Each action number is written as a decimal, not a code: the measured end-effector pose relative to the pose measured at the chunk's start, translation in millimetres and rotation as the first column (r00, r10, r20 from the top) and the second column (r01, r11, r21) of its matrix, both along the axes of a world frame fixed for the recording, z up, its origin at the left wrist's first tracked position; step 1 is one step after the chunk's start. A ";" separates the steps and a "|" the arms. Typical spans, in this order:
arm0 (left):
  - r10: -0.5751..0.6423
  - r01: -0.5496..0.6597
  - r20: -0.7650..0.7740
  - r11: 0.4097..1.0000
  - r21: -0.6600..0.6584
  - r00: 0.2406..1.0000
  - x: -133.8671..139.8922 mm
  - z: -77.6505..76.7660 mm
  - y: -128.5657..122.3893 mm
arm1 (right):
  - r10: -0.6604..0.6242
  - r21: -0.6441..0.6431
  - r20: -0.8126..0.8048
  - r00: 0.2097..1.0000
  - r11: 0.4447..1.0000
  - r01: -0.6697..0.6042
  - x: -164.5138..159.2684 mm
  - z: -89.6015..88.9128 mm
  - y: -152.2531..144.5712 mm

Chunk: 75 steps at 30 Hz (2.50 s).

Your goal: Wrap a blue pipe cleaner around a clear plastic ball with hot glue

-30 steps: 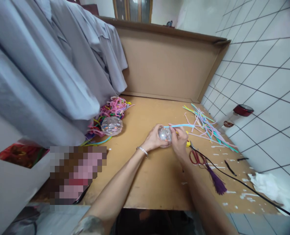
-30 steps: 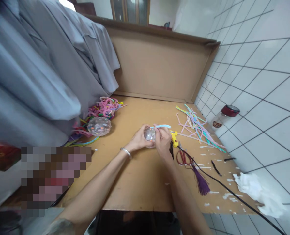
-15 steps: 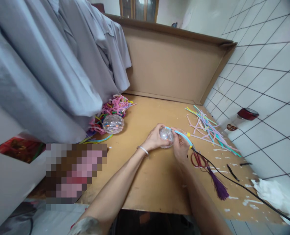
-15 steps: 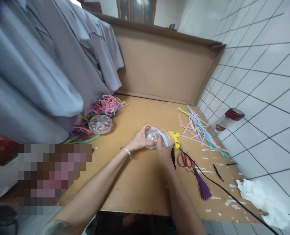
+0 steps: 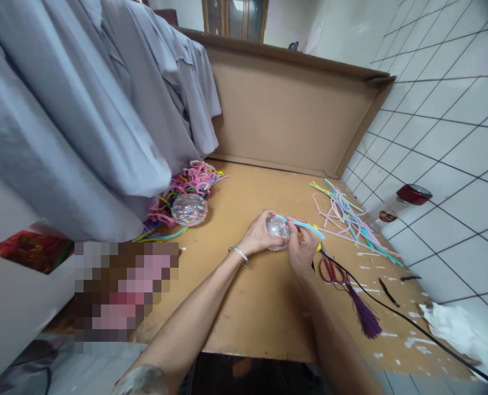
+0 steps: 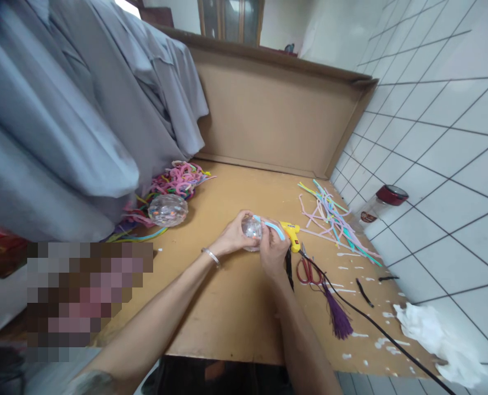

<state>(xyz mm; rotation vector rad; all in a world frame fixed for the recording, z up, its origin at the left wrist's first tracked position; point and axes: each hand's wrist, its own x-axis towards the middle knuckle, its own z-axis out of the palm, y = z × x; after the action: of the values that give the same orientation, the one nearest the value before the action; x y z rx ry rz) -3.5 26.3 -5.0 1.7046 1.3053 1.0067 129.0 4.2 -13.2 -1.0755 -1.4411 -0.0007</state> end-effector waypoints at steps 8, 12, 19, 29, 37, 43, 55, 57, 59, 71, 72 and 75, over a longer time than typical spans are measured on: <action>-0.004 0.004 0.016 1.000 -0.003 1.000 -0.2 1.1 -1.0 | -0.035 0.000 0.044 0.998 0.999 0.035 -0.6 -2.3 -1.7; -0.006 0.006 0.023 1.000 0.014 1.000 -0.7 0.1 -0.9 | -0.043 0.026 0.090 0.995 0.999 0.041 -1.0 -2.1 -2.9; -0.002 0.001 0.044 1.000 0.022 0.999 0.0 0.0 -0.9 | -0.045 0.051 0.139 0.989 0.998 0.038 -0.8 -2.2 -4.4; -0.017 0.014 0.062 0.999 0.038 0.998 0.2 -0.8 -0.6 | -0.059 0.091 0.152 0.987 0.995 0.046 -2.5 -5.1 -3.0; -0.027 0.024 0.073 0.999 0.040 0.997 0.1 -1.8 0.5 | -0.002 0.072 0.152 0.988 0.997 -0.009 -3.8 -1.9 -5.2; -0.026 0.023 0.069 0.998 0.053 0.997 -0.4 -4.2 1.7 | 0.034 0.075 0.143 0.989 0.996 -0.045 -3.9 -3.7 -5.1; -0.018 0.015 0.059 0.999 0.051 0.998 -0.5 -6.3 2.7 | -0.002 0.121 0.192 0.981 0.992 -0.021 -3.1 -7.3 -2.9; -0.021 0.018 0.062 0.999 0.051 0.998 -0.6 -6.5 2.9 | 0.000 0.124 0.191 0.982 0.992 -0.025 -3.2 -6.8 -3.1; -0.019 0.016 0.055 0.999 0.046 0.998 -0.8 -6.7 3.1 | 0.004 0.124 0.197 0.980 0.992 -0.029 -3.0 -6.3 -3.4; -0.008 0.006 0.046 0.999 0.042 0.999 -0.2 -9.4 4.6 | 0.009 0.142 0.219 0.976 0.989 -0.041 -1.5 -7.2 -2.1; -0.009 0.006 0.051 0.999 0.045 0.999 -0.1 -10.3 5.2 | 0.009 0.142 0.218 0.976 0.989 -0.041 -1.7 -7.4 -2.1; -0.008 0.004 0.062 0.998 0.063 0.998 0.0 -12.2 6.6 | 0.002 0.142 0.223 0.975 0.989 -0.035 -1.8 -7.5 -2.3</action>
<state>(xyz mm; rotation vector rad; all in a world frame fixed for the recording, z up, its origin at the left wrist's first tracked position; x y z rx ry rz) -3.5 32.9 -17.2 1.7090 1.2398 1.1001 127.2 2.0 -20.7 -0.9648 -1.6252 -0.2156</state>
